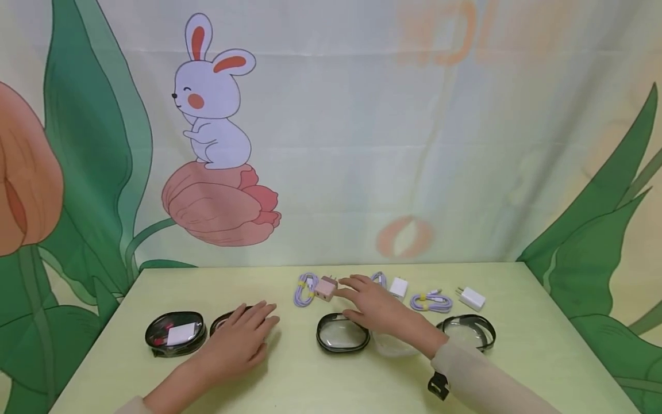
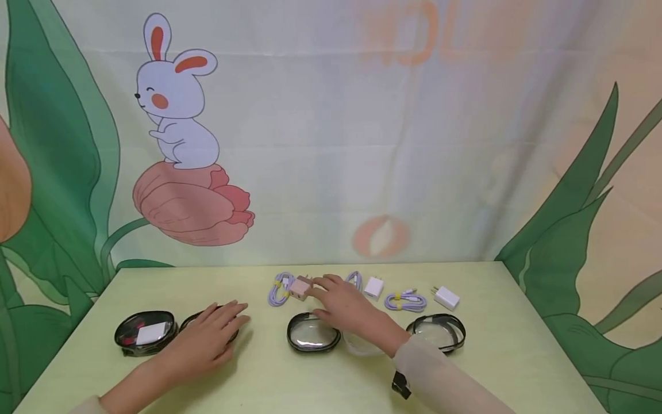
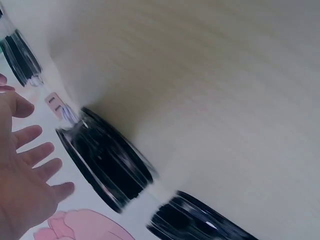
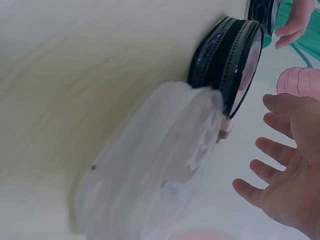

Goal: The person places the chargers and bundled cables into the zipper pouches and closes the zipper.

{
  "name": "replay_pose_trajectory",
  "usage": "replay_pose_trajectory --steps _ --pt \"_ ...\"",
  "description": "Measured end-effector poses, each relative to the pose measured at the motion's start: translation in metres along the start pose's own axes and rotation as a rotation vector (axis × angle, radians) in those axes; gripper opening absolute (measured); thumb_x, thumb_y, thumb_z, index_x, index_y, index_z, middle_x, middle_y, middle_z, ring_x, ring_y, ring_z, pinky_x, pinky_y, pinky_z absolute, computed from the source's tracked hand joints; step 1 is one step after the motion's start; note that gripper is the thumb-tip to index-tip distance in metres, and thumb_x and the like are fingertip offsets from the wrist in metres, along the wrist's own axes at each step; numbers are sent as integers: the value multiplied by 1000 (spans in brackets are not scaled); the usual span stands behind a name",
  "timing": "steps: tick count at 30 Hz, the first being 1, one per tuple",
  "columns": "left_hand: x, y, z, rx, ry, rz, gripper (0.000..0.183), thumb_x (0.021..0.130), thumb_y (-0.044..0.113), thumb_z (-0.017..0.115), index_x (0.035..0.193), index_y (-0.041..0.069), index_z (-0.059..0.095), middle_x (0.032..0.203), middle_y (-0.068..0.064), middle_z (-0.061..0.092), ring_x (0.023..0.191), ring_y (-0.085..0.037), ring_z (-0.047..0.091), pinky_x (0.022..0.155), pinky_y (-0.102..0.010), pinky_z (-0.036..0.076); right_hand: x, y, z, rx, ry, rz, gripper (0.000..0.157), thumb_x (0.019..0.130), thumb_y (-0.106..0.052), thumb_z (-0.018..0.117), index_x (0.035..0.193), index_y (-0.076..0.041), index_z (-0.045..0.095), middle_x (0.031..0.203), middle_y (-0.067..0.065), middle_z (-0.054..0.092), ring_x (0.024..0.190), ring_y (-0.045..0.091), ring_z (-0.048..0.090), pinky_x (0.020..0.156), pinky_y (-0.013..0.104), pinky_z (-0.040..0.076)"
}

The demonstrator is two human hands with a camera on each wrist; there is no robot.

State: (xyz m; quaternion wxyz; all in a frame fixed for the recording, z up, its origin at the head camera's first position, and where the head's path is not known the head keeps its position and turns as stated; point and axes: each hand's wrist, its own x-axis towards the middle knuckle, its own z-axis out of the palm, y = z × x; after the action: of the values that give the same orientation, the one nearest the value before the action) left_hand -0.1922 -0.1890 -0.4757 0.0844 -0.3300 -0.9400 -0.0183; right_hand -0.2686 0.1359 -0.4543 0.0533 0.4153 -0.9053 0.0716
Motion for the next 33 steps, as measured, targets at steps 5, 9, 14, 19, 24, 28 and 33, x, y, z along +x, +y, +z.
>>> replay_pose_trajectory --steps 5,9,14,19,24,28,33 --pt "12 11 4 -10 60 94 45 94 18 62 136 1 58 146 -16 53 139 -37 47 116 -54 34 -13 7 1 45 -17 61 43 100 -26 67 139 -10 60 148 18 52 138 39 46 112 52 39" --pt "21 19 7 -23 113 153 46 92 16 64 134 -2 59 143 -19 55 137 -37 50 114 -51 38 -17 11 0 84 -30 94 44 100 -24 68 140 -8 59 147 20 51 137 40 46 113 53 38" --pt "36 30 10 -16 153 193 48 91 17 64 134 -2 59 145 -19 54 137 -33 50 115 -45 38 -20 16 0 89 -12 97 45 99 -23 68 140 -6 59 146 22 51 135 40 49 111 52 41" --pt "54 39 6 -29 123 193 48 94 19 63 137 0 57 146 -17 53 138 -33 49 116 -42 37 -22 21 -2 73 8 83 43 99 -22 68 138 -5 60 144 23 53 133 41 51 110 52 42" --pt "71 48 9 13 60 210 47 97 26 60 140 6 56 148 -13 52 137 -33 49 113 -46 40 -23 24 -4 94 8 98 43 99 -22 68 137 -5 61 145 23 52 135 43 48 113 54 38" --pt "82 56 15 55 23 259 49 100 35 57 143 11 54 150 -10 50 138 -33 47 111 -49 41 -24 25 -4 78 3 86 42 99 -21 69 136 -5 62 145 23 53 135 44 48 113 55 37" --pt "90 65 23 84 -23 321 52 103 44 51 147 17 50 155 -7 45 142 -28 44 112 -48 41 -25 26 -2 54 -22 93 43 99 -23 68 139 -7 60 148 22 51 138 42 46 112 54 39"
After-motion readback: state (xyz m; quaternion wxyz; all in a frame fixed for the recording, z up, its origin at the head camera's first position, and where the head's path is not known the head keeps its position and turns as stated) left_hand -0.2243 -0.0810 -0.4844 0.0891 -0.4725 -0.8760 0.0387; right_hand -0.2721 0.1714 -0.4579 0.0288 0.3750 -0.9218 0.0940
